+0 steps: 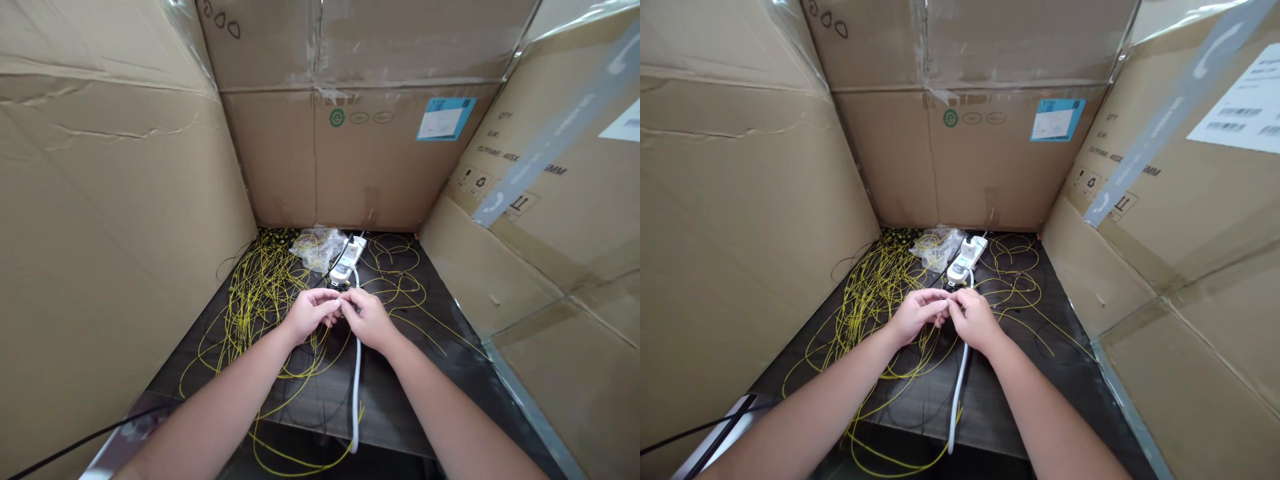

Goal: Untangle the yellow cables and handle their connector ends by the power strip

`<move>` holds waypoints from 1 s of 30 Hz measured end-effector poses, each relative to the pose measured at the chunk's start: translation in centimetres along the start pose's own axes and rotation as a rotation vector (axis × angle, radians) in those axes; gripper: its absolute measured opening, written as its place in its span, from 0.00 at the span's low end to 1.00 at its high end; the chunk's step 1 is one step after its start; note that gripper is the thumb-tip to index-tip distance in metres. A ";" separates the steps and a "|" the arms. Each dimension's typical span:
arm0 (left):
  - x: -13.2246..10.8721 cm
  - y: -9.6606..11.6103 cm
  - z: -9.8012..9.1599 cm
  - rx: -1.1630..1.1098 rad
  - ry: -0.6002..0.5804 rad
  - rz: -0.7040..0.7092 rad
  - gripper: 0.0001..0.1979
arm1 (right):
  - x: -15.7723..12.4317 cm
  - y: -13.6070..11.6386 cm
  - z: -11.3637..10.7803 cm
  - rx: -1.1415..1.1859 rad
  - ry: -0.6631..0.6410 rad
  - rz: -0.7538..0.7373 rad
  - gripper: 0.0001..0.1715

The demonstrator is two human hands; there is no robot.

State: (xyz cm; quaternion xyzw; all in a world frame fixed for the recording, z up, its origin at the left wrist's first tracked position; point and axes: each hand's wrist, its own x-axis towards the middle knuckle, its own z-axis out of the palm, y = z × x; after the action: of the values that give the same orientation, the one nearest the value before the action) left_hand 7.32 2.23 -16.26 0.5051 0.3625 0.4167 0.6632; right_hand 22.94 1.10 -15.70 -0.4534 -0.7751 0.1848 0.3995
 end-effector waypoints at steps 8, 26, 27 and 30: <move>0.4 -0.1 0.2 0.015 0.138 0.060 0.12 | -0.1 0.3 0.2 -0.052 0.138 0.002 0.10; 2.1 8.6 -3.2 0.334 0.366 0.353 0.14 | 9.7 -6.7 -13.9 1.046 0.870 0.009 0.13; 2.4 8.6 -3.5 0.341 0.380 0.346 0.15 | 10.2 -7.9 -14.8 0.942 0.946 -0.079 0.12; 3.2 8.1 -4.4 0.391 0.409 0.331 0.15 | 10.8 -10.7 -17.9 0.629 1.030 -0.278 0.17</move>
State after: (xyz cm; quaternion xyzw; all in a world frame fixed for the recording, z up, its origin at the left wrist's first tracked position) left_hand 3.11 7.93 -9.58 0.5808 0.4741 0.5343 0.3905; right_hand 28.18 3.33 7.05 -0.2396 -0.4429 0.1083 0.8571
